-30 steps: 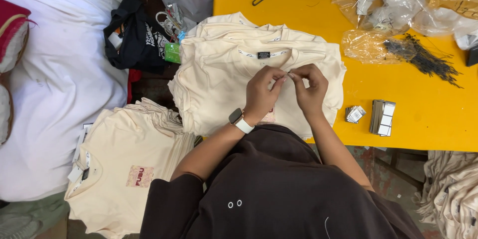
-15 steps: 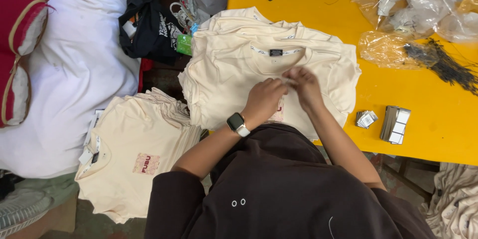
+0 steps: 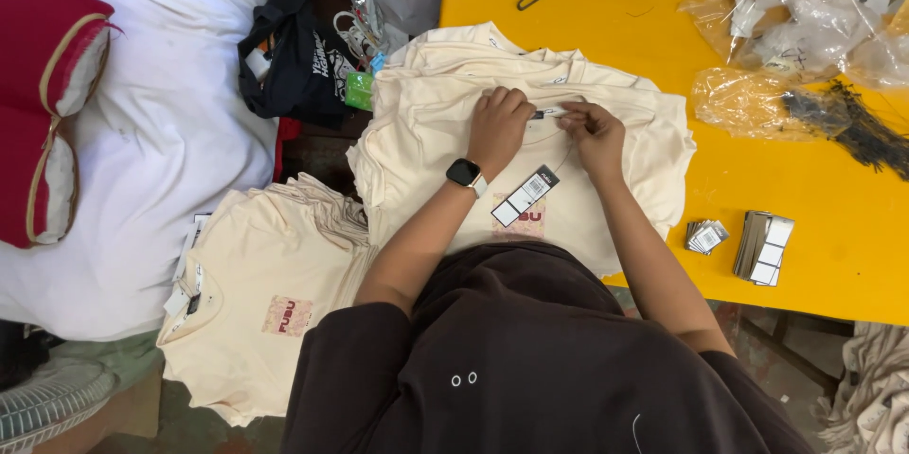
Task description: Attaching brand tags to t-shirts and stacking them on a work table in a garment factory.
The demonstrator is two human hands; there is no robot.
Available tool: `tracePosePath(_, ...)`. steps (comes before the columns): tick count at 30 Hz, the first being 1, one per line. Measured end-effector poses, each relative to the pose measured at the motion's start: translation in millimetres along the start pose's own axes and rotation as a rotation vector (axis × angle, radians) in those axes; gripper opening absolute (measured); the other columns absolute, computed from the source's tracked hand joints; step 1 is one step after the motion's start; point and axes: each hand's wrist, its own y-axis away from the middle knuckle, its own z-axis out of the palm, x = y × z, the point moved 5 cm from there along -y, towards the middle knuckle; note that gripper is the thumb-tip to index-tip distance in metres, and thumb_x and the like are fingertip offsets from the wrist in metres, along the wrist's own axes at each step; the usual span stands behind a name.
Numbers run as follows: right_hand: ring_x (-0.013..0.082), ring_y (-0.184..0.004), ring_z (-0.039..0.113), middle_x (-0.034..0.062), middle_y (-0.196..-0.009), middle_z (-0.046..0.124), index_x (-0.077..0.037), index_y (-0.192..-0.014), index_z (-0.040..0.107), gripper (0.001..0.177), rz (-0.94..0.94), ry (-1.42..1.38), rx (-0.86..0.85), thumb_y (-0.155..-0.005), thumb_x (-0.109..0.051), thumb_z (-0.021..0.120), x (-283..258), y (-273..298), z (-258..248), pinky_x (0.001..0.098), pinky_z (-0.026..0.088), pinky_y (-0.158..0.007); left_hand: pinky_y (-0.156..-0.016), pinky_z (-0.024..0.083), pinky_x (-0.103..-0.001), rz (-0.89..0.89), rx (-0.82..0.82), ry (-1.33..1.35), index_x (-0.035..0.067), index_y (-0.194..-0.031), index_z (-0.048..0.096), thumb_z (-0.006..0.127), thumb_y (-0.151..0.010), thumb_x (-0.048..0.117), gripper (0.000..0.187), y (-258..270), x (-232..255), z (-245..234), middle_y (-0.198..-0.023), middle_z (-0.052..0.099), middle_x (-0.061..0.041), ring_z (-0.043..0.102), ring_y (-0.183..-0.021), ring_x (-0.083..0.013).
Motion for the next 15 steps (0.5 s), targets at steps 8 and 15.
tracePosePath(8, 0.0134, -0.08, 0.065, 0.0104, -0.087, 0.074, -0.008, -0.115, 0.074, 0.032, -0.04, 0.102, 0.025, -0.086, 0.004, 0.081, -22, 3, 2, 0.0242, 0.053, -0.073, -0.075, 0.041, -0.036, -0.015, -0.025, 0.142, 0.015, -0.084, 0.063, 0.07, -0.088, 0.012, 0.009, 2, -8, 9, -0.086, 0.052, 0.004, 0.054, -0.092, -0.0197)
tracePosePath(15, 0.0134, -0.077, 0.068, 0.0076, -0.088, 0.076, -0.013, -0.116, 0.074, 0.035, -0.098, 0.164, -0.09, -0.086, 0.003, 0.081, -12, -9, 8, 0.0228, 0.054, -0.071, -0.074, 0.041, -0.036, -0.002, -0.045, 0.167, 0.015, -0.086, 0.063, 0.068, -0.089, 0.009, 0.008, -1, -3, -2, -0.086, 0.051, 0.004, 0.054, -0.091, -0.0196)
